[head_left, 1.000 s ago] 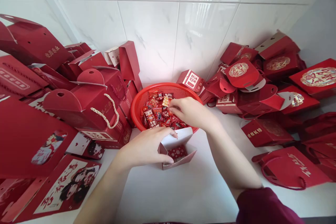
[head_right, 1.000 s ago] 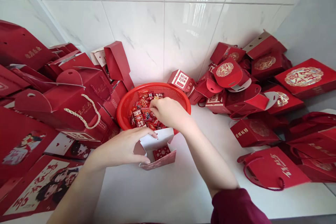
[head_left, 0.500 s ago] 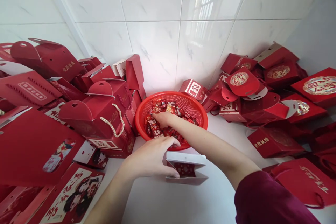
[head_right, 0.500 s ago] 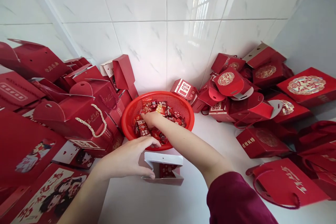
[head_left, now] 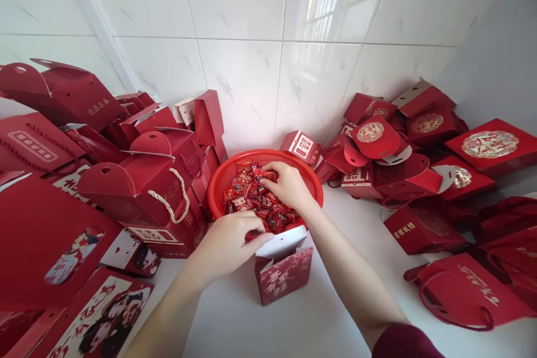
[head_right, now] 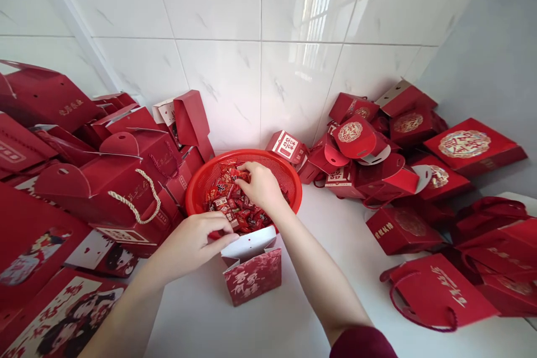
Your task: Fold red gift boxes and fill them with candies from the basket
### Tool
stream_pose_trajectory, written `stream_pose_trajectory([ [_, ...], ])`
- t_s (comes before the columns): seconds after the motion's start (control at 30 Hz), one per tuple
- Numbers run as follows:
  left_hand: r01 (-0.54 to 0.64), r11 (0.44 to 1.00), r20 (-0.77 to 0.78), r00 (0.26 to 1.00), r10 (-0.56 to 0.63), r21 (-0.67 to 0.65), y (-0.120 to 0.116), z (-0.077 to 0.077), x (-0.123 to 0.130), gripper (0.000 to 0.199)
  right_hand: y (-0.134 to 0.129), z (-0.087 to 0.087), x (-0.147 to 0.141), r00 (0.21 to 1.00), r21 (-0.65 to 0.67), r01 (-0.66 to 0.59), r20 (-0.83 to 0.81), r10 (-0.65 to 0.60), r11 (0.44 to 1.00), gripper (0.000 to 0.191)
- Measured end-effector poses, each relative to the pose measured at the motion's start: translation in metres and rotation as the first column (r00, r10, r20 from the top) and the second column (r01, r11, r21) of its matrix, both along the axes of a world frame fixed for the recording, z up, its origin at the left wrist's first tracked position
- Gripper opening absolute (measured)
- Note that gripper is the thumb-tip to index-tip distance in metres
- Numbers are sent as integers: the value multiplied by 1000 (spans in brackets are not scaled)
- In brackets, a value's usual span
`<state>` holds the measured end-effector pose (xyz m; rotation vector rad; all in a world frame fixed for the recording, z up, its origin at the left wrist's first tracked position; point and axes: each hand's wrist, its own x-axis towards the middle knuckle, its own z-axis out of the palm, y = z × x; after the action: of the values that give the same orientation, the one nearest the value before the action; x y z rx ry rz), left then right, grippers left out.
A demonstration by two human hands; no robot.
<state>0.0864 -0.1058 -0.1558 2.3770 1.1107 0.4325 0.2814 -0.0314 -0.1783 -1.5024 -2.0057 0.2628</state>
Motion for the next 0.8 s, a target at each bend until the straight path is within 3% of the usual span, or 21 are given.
stream_pose_trajectory([
  [0.07, -91, 994, 125, 987, 98, -60, 2, 3, -2, 25, -20, 1, 10, 924, 7, -15, -383, 16, 1000, 24],
  [0.13, -188, 976, 255, 944, 211, -111, 6, 7, -1, 24, -36, 1, 16, 702, -58, -131, -710, 51, 990, 29],
  [0.2, -256, 951, 369, 878, 304, -173, 12, 9, 4, 31, -49, 3, 18, 494, -95, -287, -867, 63, 953, 34],
  [0.27, -234, 943, 461, 827, 322, -239, 19, 9, 11, 37, -59, 6, 15, 371, -79, -384, -926, 75, 920, 34],
  [0.33, -136, 950, 534, 801, 271, -280, 25, 7, 17, 36, -66, 7, 11, 360, -61, -413, -928, 101, 909, 31],
  [0.43, -28, 945, 601, 766, 229, -325, 29, 1, 21, 33, -72, 5, 7, 413, -42, -431, -898, 155, 901, 25],
  [0.6, 126, 881, 678, 691, 251, -456, 31, -10, 16, 34, -71, 0, 7, 484, -100, -462, -861, 156, 881, 35],
  [0.8, 145, 851, 713, 626, 316, -505, 34, -17, 17, 32, -67, 0, 6, 543, -158, -483, -826, 153, 862, 43],
])
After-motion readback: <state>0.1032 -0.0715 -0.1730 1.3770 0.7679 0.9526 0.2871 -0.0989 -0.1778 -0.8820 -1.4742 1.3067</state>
